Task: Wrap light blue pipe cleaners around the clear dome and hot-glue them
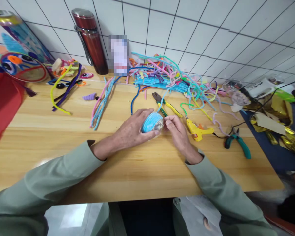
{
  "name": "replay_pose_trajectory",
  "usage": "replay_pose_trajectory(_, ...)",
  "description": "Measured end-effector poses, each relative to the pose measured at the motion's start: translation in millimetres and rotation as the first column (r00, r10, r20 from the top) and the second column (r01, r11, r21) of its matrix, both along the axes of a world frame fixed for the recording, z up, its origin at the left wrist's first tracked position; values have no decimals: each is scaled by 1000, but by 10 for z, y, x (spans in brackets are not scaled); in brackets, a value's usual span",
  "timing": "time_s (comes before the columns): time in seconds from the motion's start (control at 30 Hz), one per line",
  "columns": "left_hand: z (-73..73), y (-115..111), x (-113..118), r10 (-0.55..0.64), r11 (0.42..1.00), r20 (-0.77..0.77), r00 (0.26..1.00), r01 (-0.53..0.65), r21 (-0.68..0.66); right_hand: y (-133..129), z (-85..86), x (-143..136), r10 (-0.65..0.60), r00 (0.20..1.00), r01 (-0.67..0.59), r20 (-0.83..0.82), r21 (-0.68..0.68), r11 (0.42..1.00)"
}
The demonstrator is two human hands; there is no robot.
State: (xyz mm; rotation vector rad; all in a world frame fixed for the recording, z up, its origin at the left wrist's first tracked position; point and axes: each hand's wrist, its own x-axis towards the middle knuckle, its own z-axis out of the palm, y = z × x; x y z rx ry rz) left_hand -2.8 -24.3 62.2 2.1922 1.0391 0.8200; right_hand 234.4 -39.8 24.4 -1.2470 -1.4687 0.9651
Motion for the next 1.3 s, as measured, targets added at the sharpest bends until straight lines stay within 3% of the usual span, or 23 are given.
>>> replay_pose_trajectory(0.23,8,-30,-30,12,967,138,990,23,-253,-45,17,-13,28,999,-28,-41,1,1000)
replay_pose_trajectory(0.37,25,-83,-43,0,948,197,980,63,-312,-56,53,-29,27,1000,-27,-4,43,999)
replay_pose_trajectory(0.67,-142,-12,-16,30,948,298,954,67,-311,-75,96,-43,27,999,-30,26,109,994)
replay_pose_trajectory(0.83,-108,-15,0,56,950,323,945,49,-308,-149,163,-72,65,988,-91,137,191,977)
replay_pose_trajectory(0.97,-84,-21,-1,60,949,314,947,43,-312,-175,129,-107,23,963,-95,270,258,962)
replay_pose_trajectory(1.13,-130,-11,-2,54,954,302,952,40,-298,-118,67,-53,81,946,-162,314,241,957)
replay_pose_trajectory(1.3,-153,21,-10,139,947,267,954,-49,-316,-69,61,14,142,931,-224,335,222,949)
